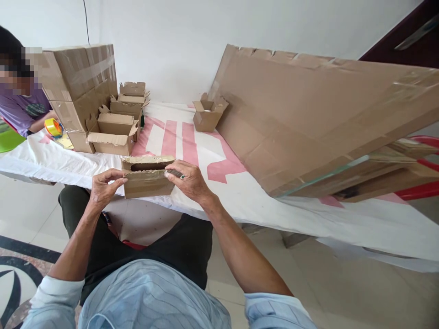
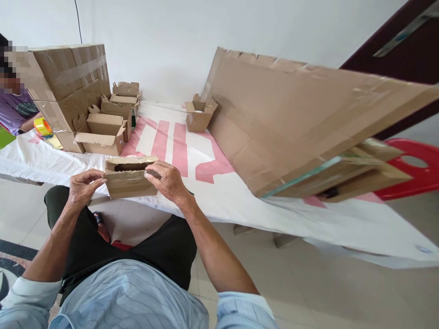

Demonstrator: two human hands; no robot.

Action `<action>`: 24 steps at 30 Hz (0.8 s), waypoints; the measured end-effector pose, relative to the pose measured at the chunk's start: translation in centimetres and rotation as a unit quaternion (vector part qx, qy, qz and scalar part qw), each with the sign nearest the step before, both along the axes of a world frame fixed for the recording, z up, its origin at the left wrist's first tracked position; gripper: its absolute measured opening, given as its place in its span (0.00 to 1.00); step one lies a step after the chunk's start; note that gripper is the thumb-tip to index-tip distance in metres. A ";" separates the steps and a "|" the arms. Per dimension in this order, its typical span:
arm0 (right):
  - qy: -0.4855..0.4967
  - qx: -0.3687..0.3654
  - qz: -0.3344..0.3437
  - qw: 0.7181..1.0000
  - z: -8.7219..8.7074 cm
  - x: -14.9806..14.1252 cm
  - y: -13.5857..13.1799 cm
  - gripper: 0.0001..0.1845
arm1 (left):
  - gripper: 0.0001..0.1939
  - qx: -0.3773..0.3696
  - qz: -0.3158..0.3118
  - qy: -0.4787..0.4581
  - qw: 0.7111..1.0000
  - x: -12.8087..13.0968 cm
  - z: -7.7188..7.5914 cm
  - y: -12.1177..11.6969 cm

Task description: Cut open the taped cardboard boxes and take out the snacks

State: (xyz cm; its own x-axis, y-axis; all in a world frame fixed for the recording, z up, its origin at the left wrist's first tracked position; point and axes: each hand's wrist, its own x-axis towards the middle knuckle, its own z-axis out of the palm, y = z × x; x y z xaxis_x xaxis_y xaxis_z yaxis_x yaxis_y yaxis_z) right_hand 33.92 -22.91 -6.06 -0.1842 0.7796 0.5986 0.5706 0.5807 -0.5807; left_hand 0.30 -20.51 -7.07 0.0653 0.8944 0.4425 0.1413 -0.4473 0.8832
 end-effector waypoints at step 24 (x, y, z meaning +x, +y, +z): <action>-0.200 0.082 0.108 0.970 2.7 -9.3 1.7 0.09 | 0.26 -0.003 -0.200 0.034 0.979 -1.0 3.7 -0.4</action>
State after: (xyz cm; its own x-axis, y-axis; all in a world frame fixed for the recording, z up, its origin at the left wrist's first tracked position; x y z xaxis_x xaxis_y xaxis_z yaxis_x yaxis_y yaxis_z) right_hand 24.60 -21.17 -3.38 -0.5753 0.5977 0.5583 0.5865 0.7773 -0.2277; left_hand -0.71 -20.94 -3.34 0.4408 0.7937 0.4193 0.0149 -0.4735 0.8807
